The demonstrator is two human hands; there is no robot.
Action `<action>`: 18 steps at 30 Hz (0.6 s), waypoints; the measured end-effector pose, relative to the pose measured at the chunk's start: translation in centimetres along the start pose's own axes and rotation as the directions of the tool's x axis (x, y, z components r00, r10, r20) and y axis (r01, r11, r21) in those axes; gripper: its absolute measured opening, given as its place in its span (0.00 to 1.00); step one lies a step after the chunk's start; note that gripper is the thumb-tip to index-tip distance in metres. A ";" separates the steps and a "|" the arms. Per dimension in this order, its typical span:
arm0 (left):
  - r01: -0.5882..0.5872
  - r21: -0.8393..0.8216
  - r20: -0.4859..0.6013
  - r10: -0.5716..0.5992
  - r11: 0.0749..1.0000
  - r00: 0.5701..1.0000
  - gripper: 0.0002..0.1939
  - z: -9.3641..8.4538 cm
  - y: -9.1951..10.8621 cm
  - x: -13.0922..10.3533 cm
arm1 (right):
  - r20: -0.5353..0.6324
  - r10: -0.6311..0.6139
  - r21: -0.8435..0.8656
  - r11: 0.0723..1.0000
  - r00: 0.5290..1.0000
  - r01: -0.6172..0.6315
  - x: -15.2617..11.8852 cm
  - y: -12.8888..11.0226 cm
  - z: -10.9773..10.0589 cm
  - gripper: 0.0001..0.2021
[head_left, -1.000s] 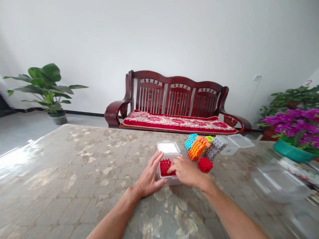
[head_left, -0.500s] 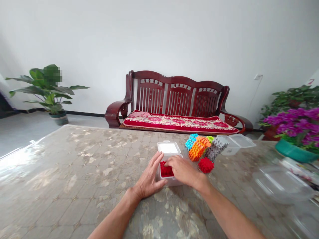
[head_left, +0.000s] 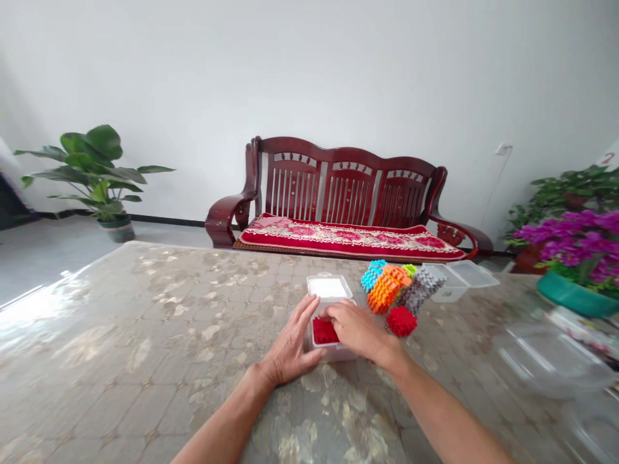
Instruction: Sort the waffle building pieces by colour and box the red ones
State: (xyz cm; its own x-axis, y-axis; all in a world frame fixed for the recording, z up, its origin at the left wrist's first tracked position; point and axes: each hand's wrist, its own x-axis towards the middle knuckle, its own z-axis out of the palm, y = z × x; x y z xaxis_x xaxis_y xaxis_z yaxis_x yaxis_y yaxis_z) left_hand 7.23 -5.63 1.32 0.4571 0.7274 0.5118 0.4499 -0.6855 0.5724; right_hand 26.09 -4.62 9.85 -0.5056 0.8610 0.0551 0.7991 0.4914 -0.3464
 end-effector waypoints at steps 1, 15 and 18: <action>0.004 0.004 0.001 -0.004 1.000 1.000 0.46 0.0 0.1 0.0 | 0.001 0.007 0.000 1.000 1.000 -0.007 -0.1 -0.1 0.0 0.19; -0.001 -0.005 -0.006 0.001 1.000 1.000 0.45 0.0 0.0 0.0 | -0.017 -0.007 -0.145 0.989 1.000 0.004 -0.8 -0.4 -0.3 0.20; -0.006 -0.008 -0.002 0.006 1.000 1.000 0.45 0.0 0.0 0.0 | -0.011 0.005 -0.135 0.991 1.000 -0.007 -0.9 -0.5 -0.3 0.20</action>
State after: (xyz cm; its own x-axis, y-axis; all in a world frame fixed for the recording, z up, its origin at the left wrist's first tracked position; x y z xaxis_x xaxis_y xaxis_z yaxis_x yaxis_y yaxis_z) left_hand 7.23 -5.68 1.35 0.4578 0.7235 0.5167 0.4410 -0.6895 0.5746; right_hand 26.25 -5.65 10.30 -0.4977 0.8650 0.0635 0.8390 0.4988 -0.2175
